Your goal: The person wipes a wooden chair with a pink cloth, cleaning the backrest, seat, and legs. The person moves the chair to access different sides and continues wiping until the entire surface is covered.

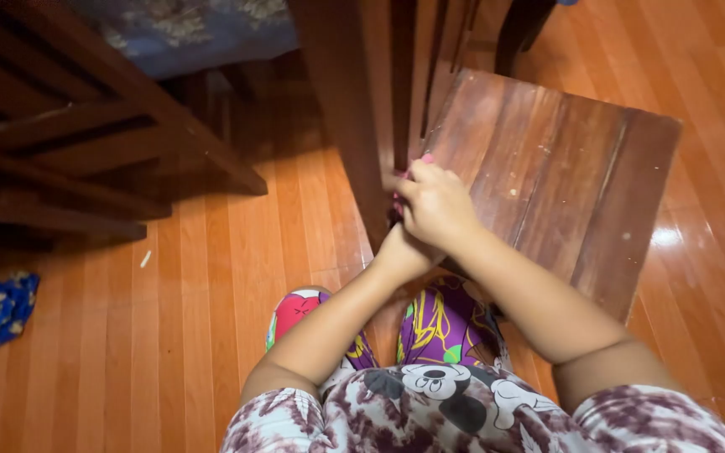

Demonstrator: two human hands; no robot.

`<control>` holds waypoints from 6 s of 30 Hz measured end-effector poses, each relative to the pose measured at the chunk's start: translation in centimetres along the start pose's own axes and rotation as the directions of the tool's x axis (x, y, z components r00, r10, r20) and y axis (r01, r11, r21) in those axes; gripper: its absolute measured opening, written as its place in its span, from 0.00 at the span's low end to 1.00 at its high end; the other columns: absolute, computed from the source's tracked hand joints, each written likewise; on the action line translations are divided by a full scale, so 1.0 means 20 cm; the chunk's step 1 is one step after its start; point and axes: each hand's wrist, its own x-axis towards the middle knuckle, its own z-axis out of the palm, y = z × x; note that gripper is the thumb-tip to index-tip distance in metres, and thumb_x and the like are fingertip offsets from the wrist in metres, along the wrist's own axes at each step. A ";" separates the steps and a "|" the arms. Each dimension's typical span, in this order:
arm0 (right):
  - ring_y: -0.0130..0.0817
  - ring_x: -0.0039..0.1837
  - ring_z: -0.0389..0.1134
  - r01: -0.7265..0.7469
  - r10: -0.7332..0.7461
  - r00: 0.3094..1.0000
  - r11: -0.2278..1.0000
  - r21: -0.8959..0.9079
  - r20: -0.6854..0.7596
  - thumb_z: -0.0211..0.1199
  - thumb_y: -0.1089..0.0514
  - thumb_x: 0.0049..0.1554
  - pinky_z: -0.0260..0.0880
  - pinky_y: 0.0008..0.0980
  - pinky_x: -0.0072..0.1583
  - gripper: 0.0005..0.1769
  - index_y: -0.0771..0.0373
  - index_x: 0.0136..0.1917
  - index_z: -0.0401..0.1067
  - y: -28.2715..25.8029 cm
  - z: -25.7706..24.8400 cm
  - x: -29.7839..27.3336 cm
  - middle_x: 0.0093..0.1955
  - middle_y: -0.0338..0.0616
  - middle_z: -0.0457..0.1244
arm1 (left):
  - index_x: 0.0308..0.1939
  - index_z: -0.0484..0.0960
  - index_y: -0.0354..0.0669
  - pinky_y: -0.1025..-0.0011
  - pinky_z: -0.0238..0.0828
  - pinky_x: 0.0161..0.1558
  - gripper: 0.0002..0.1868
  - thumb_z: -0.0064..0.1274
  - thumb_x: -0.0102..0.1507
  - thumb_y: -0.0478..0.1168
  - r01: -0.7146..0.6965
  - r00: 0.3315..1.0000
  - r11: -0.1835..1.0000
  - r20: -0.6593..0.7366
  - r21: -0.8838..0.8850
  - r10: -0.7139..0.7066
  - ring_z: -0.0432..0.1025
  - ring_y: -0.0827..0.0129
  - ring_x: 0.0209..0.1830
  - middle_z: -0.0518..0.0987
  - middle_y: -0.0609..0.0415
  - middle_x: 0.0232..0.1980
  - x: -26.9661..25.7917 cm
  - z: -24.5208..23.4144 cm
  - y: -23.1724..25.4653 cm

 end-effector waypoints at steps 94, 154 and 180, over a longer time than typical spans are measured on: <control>0.29 0.65 0.71 0.157 0.225 0.676 0.887 0.435 -0.702 0.56 0.70 0.58 0.67 0.28 0.66 0.25 0.61 0.69 0.74 0.90 -0.20 0.92 0.63 0.46 0.71 | 0.78 0.59 0.45 0.35 0.19 0.74 0.32 0.37 0.70 0.50 -0.091 0.644 0.505 0.438 0.858 -0.627 0.38 0.44 0.83 0.49 0.47 0.83 0.76 0.22 -0.08; 0.39 0.83 0.45 0.188 -0.126 0.938 0.968 -0.167 0.323 0.57 0.44 0.57 0.35 0.62 0.77 0.35 0.50 0.76 0.58 1.03 0.47 0.09 0.81 0.41 0.51 | 0.57 0.78 0.44 0.54 0.59 0.68 0.26 0.57 0.63 0.57 0.085 0.983 0.975 -0.175 0.205 -0.049 0.65 0.51 0.68 0.72 0.46 0.67 0.34 0.24 -0.20; 0.41 0.82 0.40 -0.306 0.405 0.866 0.893 -0.330 0.293 0.53 0.34 0.56 0.32 0.71 0.74 0.37 0.48 0.75 0.59 1.17 0.42 0.20 0.80 0.36 0.50 | 0.58 0.79 0.46 0.51 0.57 0.67 0.23 0.47 0.68 0.56 0.292 0.899 0.956 -0.350 0.029 -0.264 0.67 0.48 0.67 0.74 0.45 0.65 0.63 0.45 -0.34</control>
